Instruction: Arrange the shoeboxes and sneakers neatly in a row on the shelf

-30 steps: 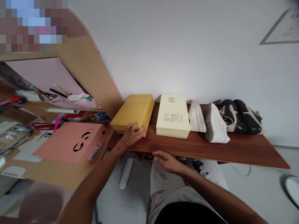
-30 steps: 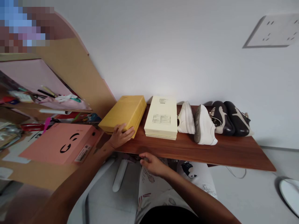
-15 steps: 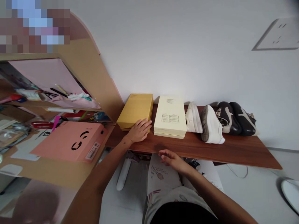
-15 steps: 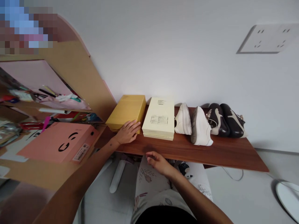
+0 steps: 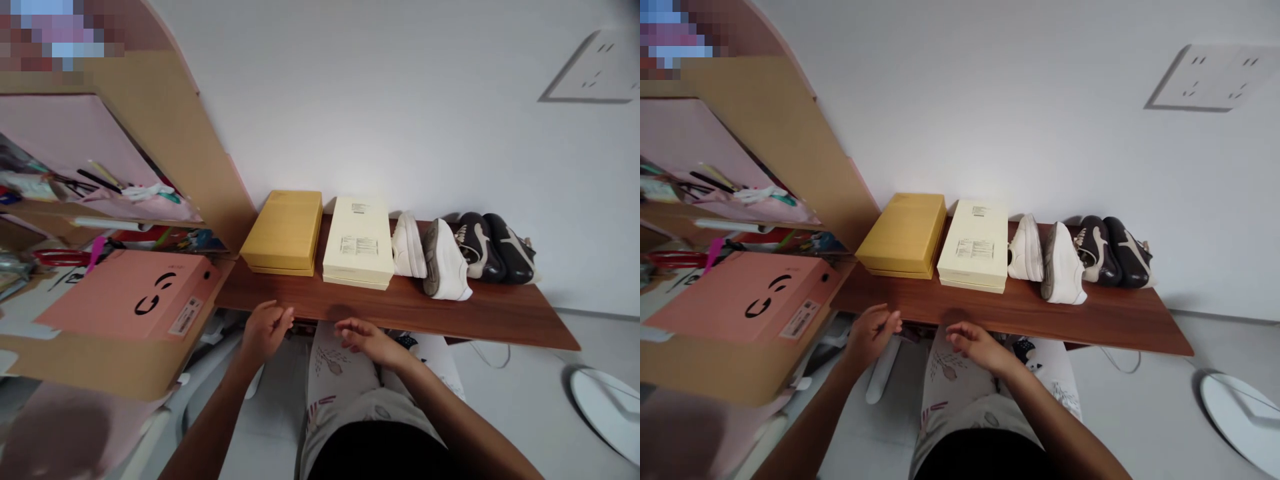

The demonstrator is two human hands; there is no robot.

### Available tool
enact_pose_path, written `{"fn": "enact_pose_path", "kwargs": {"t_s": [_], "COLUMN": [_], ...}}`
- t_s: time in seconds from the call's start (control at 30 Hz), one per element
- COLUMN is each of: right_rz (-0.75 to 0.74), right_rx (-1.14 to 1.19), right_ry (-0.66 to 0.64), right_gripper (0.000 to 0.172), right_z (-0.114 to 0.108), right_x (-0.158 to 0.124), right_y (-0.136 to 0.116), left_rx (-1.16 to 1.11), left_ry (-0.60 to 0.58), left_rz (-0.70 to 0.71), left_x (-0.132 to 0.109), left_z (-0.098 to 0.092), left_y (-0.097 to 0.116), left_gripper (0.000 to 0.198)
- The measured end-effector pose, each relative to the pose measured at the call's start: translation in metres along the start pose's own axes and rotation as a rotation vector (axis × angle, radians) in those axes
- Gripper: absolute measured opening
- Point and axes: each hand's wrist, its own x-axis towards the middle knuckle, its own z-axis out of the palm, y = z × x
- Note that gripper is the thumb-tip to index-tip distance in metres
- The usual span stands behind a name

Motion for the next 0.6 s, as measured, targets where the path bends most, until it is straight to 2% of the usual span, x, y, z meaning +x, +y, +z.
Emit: {"fn": "enact_pose_path", "kwargs": {"t_s": [0.1,0.2,0.27,0.37,0.47,0.6], "right_rz": [-0.063,-0.222,-0.301,-0.314,-0.302,-0.338], "right_rx": [0.011,-0.061,-0.162,-0.270,-0.305,-0.330], "right_ry": [0.043,0.249,0.368,0.461,0.483,0.410], "right_gripper": [0.054,0.052,0.052,0.056,0.055,0.044], "right_z": [-0.013,-0.042,-0.062,-0.083,-0.085,-0.059], "right_x": [0.012,0.033,0.046,0.057,0.057,0.048], "right_y": [-0.011,-0.026,-0.033,-0.038,-0.038,-0.043], "left_rx": [-0.059,-0.107,-0.137,-0.174,-0.204,-0.272], "left_ry": [0.089,0.133,0.124,0.112,0.090,0.139], "left_rz": [-0.150,-0.293,-0.329,-0.342,-0.350,-0.420], "left_x": [-0.011,-0.015,-0.017,-0.018,-0.018,-0.012], "left_z": [-0.006,-0.008,-0.008,-0.005,0.000,0.000], "left_y": [-0.005,-0.007,-0.006,-0.002,0.001,-0.006], "left_gripper": [0.042,0.041,0.041,0.040,0.038,0.033]}}
